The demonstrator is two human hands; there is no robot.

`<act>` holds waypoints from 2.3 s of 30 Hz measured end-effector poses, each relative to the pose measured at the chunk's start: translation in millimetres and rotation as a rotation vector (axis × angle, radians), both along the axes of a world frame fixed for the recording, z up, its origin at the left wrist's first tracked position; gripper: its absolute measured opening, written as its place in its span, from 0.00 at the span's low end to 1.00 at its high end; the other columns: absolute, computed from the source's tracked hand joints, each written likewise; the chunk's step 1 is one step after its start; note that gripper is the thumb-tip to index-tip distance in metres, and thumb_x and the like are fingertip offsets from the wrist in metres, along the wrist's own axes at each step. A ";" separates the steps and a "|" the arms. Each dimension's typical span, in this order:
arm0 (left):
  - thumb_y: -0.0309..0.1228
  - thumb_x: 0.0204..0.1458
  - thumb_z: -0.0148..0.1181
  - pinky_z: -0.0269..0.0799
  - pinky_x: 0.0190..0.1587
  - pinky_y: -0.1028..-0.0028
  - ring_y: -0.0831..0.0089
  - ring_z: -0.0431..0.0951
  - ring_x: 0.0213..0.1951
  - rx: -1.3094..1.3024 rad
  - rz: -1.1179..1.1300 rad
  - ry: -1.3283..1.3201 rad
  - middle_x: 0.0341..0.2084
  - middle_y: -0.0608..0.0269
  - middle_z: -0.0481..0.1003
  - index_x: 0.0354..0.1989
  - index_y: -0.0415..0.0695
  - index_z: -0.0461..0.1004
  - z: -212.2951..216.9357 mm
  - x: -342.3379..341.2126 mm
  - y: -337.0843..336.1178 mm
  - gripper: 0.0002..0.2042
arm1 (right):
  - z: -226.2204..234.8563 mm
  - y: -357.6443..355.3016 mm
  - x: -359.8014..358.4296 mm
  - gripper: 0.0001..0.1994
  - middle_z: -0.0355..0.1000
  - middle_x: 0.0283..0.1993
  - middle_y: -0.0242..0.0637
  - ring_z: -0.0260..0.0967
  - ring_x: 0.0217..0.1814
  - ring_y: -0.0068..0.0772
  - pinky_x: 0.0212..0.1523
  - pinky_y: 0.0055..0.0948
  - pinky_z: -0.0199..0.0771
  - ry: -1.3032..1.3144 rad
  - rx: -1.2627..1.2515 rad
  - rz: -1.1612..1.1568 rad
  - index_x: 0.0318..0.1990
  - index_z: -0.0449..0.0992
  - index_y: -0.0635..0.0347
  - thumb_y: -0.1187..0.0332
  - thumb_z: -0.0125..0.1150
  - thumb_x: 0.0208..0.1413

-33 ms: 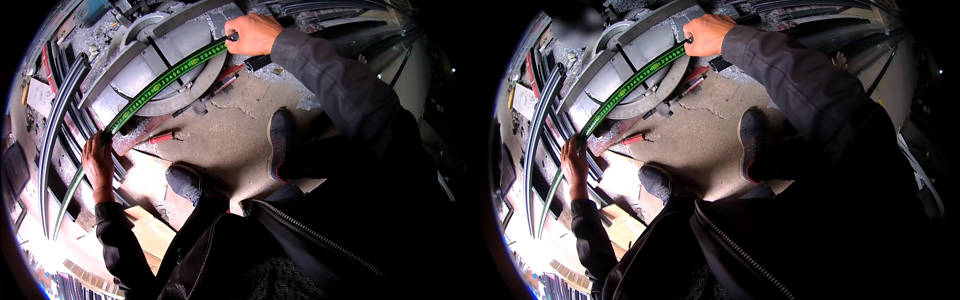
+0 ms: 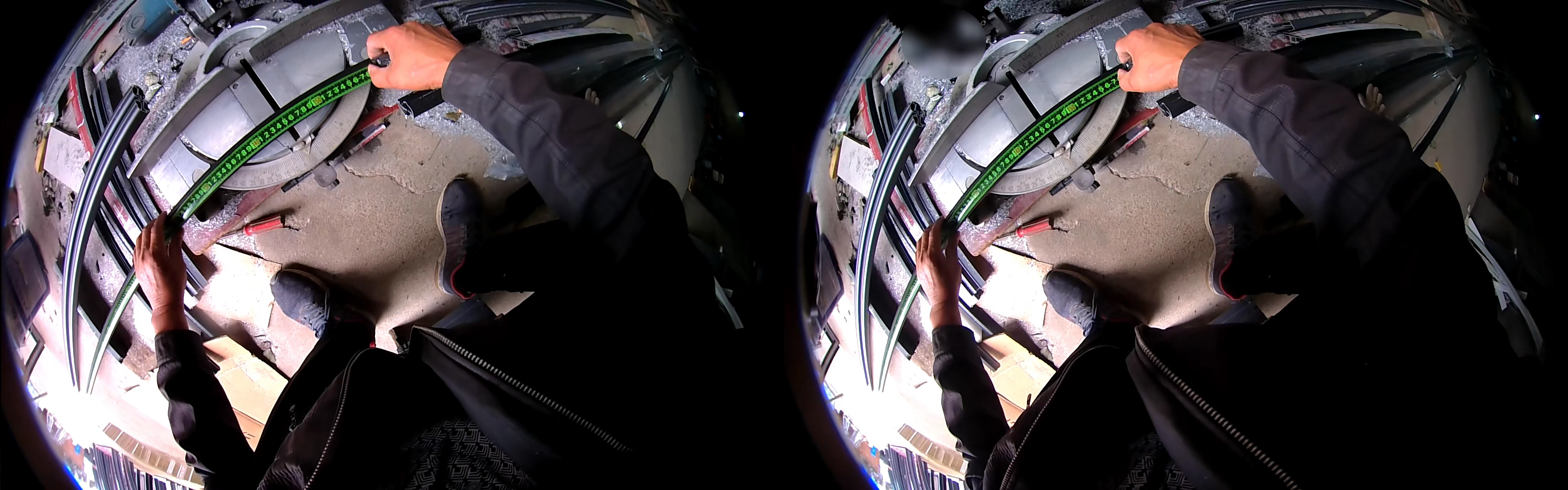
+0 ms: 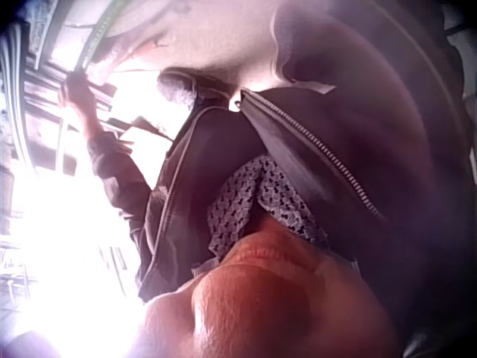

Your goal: The person uses a green flexible tape measure to measure the dimensions of a large metal window frame and several long metal bars. They measure the frame's width and height, then measure and mark the metal bars on the floor before placing them aside.

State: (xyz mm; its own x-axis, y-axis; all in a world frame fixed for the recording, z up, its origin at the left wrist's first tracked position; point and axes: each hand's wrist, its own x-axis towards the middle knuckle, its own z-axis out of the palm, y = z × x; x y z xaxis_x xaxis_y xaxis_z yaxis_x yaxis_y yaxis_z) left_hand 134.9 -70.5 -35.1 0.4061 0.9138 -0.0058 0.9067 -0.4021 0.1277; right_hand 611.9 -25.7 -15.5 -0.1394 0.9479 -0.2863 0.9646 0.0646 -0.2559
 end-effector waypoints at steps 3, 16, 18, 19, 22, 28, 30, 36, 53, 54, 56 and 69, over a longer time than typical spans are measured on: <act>0.31 0.52 0.62 0.70 0.50 0.62 0.57 0.75 0.46 -0.017 0.016 -0.003 0.42 0.56 0.76 0.50 0.45 0.74 2.0 -0.3 0.3 0.16 | -3.7 0.1 1.7 0.16 0.77 0.34 0.47 0.75 0.40 0.53 0.42 0.45 0.73 -0.001 0.020 0.005 0.40 0.78 0.53 0.55 0.63 0.48; 0.31 0.52 0.62 0.71 0.49 0.62 0.58 0.76 0.45 0.035 -0.026 0.010 0.42 0.58 0.77 0.50 0.46 0.74 -2.4 -4.4 1.1 0.16 | 12.2 2.8 -9.5 0.23 0.77 0.45 0.43 0.74 0.50 0.49 0.51 0.46 0.72 -0.112 -0.127 -0.030 0.48 0.78 0.54 0.50 0.61 0.49; 0.30 0.50 0.63 0.71 0.48 0.63 0.59 0.77 0.44 0.042 -0.026 0.014 0.41 0.58 0.77 0.49 0.45 0.74 -1.3 -2.1 1.4 0.17 | 14.2 2.2 -10.6 0.23 0.77 0.45 0.44 0.74 0.50 0.49 0.52 0.47 0.71 -0.094 -0.123 -0.043 0.48 0.78 0.54 0.50 0.61 0.50; 0.29 0.49 0.64 0.71 0.48 0.64 0.59 0.77 0.44 0.045 -0.026 0.015 0.40 0.58 0.78 0.49 0.45 0.74 -1.0 -1.2 1.5 0.17 | 15.5 1.7 -11.5 0.22 0.77 0.45 0.44 0.74 0.51 0.50 0.52 0.47 0.71 -0.084 -0.121 -0.050 0.48 0.78 0.54 0.50 0.62 0.50; 0.31 0.52 0.62 0.71 0.49 0.63 0.58 0.76 0.45 0.027 -0.018 0.017 0.42 0.57 0.77 0.49 0.45 0.74 -2.6 -4.8 1.6 0.15 | 20.8 -0.4 -17.4 0.21 0.77 0.45 0.45 0.73 0.52 0.50 0.55 0.48 0.68 -0.081 -0.143 -0.074 0.48 0.78 0.54 0.51 0.62 0.52; 0.30 0.49 0.64 0.71 0.47 0.65 0.60 0.77 0.42 0.070 -0.047 0.016 0.39 0.59 0.78 0.49 0.45 0.74 1.1 -0.6 1.4 0.17 | 3.3 -4.8 -17.4 0.20 0.78 0.41 0.45 0.75 0.48 0.50 0.49 0.47 0.71 -0.094 0.005 -0.077 0.46 0.78 0.54 0.51 0.63 0.52; 0.30 0.49 0.64 0.71 0.47 0.65 0.60 0.77 0.42 0.063 -0.043 0.016 0.39 0.59 0.78 0.49 0.45 0.74 1.7 0.6 1.2 0.17 | 5.7 -5.0 -19.9 0.21 0.78 0.41 0.44 0.75 0.48 0.49 0.49 0.47 0.71 -0.104 -0.003 -0.085 0.46 0.78 0.55 0.51 0.63 0.52; 0.29 0.49 0.64 0.71 0.47 0.65 0.60 0.77 0.42 0.067 -0.042 0.019 0.39 0.60 0.78 0.49 0.46 0.75 1.5 1.2 0.9 0.17 | 4.8 -4.0 -22.9 0.21 0.78 0.42 0.44 0.75 0.48 0.49 0.50 0.46 0.71 -0.117 -0.023 -0.108 0.47 0.78 0.54 0.50 0.63 0.52; 0.30 0.49 0.65 0.71 0.48 0.65 0.61 0.78 0.43 0.074 -0.044 0.032 0.40 0.60 0.78 0.49 0.46 0.75 -0.2 -0.2 1.9 0.17 | 5.3 -4.0 -29.2 0.22 0.77 0.43 0.44 0.74 0.49 0.49 0.49 0.45 0.71 -0.150 -0.031 -0.139 0.45 0.78 0.55 0.48 0.64 0.51; 0.30 0.49 0.65 0.71 0.48 0.65 0.61 0.78 0.43 0.079 -0.046 0.033 0.40 0.60 0.78 0.49 0.46 0.75 -1.4 -1.3 1.8 0.17 | 5.5 -3.7 -29.8 0.22 0.77 0.43 0.44 0.74 0.49 0.49 0.49 0.45 0.71 -0.151 -0.040 -0.145 0.45 0.78 0.55 0.48 0.64 0.50; 0.30 0.49 0.65 0.71 0.48 0.64 0.61 0.78 0.43 0.085 -0.047 0.038 0.40 0.60 0.78 0.49 0.46 0.75 -3.0 -3.4 1.6 0.17 | 5.6 -3.6 -30.6 0.22 0.77 0.43 0.44 0.74 0.49 0.49 0.49 0.45 0.71 -0.148 -0.043 -0.154 0.45 0.78 0.56 0.49 0.64 0.50; 0.31 0.51 0.63 0.71 0.48 0.63 0.60 0.78 0.43 0.107 -0.071 0.095 0.41 0.58 0.79 0.49 0.46 0.74 2.1 -7.4 1.9 0.16 | 11.0 -2.5 -39.5 0.22 0.77 0.44 0.43 0.74 0.50 0.47 0.50 0.45 0.71 -0.116 -0.089 -0.203 0.44 0.78 0.58 0.49 0.65 0.51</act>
State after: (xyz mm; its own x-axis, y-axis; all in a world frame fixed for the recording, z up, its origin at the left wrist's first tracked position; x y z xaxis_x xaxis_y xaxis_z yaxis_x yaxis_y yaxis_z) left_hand 127.5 -68.6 -33.0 0.4717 0.8804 0.0487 0.8815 -0.4721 -0.0047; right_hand 572.5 -28.2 -4.5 0.0904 0.9234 -0.3729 0.9787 -0.1517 -0.1385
